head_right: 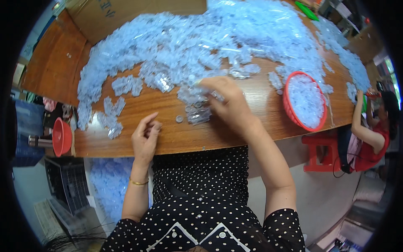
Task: The person assembles plastic components by picking up plastic casings and caps from the table, fitting and snapping the parts together by hand, and dropping the assembled pieces into a storage bin.
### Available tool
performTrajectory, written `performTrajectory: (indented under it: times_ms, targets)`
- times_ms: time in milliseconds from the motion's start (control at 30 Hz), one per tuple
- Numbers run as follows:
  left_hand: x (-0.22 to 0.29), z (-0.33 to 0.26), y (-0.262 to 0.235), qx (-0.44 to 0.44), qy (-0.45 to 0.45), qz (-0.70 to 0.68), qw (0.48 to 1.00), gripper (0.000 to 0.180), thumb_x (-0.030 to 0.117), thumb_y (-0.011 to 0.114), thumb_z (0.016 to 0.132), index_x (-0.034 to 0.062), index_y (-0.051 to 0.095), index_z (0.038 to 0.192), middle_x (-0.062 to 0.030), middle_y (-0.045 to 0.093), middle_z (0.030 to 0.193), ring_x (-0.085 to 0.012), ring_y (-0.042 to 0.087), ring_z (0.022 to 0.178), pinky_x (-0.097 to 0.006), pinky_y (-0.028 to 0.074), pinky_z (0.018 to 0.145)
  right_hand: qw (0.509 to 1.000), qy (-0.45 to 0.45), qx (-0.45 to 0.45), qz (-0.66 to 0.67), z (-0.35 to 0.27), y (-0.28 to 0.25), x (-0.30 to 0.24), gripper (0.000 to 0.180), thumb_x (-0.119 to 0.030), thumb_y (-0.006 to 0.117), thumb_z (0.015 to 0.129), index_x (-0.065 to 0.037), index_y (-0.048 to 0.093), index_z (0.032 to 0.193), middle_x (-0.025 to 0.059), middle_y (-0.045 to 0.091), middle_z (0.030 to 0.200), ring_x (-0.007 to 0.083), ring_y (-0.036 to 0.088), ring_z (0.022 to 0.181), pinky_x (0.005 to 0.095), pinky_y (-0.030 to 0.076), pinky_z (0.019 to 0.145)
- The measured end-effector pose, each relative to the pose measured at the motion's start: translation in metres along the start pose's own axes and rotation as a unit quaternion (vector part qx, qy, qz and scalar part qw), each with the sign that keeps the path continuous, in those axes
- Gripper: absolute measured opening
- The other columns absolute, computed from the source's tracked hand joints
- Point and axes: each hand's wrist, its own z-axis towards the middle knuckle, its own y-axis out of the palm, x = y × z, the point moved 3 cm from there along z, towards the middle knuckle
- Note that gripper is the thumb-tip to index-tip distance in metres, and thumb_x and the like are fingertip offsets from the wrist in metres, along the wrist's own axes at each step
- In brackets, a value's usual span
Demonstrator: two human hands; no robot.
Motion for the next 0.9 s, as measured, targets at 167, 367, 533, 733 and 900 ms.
performTrajectory:
  times_ms: [167,367,533,733,900]
  targets:
    - [0.02,0.016,0.021,-0.037,0.132,0.18,0.974,0.065,0.025,0.089,0.094,0.0069,0.066,0.153,-0.0095,0.076,0.13,-0.0273,0.069,0.119,-0.042,0.05,0.108,0.978,-0.107,-0.119,-0.135,-0.011,0.082,-0.045,0.03,-0.012,0.08,0.089,-0.007,0.08,0.119,0.0086,0.076,0.135,0.0283,0.07,0.123,0.0452,0.052,0.108]
    - [0.008,0.011,0.008,-0.032,0.108,0.245,0.963,0.06,0.02,0.085,0.095,0.0076,0.068,0.151,-0.0114,0.073,0.14,-0.0312,0.066,0.128,-0.045,0.048,0.11,0.979,-0.055,-0.177,-0.085,-0.015,0.078,-0.047,0.058,-0.017,0.087,0.092,-0.01,0.069,0.147,0.0096,0.072,0.148,0.0307,0.065,0.141,0.0579,0.036,0.132]
    - [0.012,0.011,0.009,-0.011,0.13,0.295,0.947,0.074,0.026,0.083,0.1,0.0032,0.055,0.163,-0.0159,0.065,0.155,-0.0332,0.062,0.137,-0.048,0.044,0.119,0.974,0.048,-0.11,-0.192,-0.034,0.008,-0.022,0.034,-0.019,0.091,0.089,-0.014,0.079,0.12,0.0022,0.077,0.133,0.0252,0.068,0.13,0.057,0.037,0.127]
    - [0.014,0.023,0.02,-0.011,0.094,0.329,0.94,0.076,0.027,0.087,0.096,0.0082,0.056,0.162,-0.0087,0.069,0.139,-0.028,0.063,0.129,-0.046,0.045,0.112,0.953,0.027,-0.164,-0.253,-0.045,0.022,-0.026,0.037,-0.019,0.091,0.086,-0.016,0.077,0.121,-0.0021,0.075,0.132,0.0218,0.065,0.135,0.0556,0.032,0.131]
    - [0.002,0.022,0.013,-0.026,0.085,0.276,0.957,0.073,0.021,0.085,0.096,0.0075,0.056,0.162,-0.0088,0.07,0.139,-0.0263,0.066,0.123,-0.046,0.046,0.109,0.952,0.034,-0.158,-0.261,-0.046,0.019,-0.025,0.036,-0.016,0.09,0.088,-0.018,0.077,0.122,-0.0019,0.075,0.131,0.0215,0.066,0.133,0.0557,0.032,0.13]
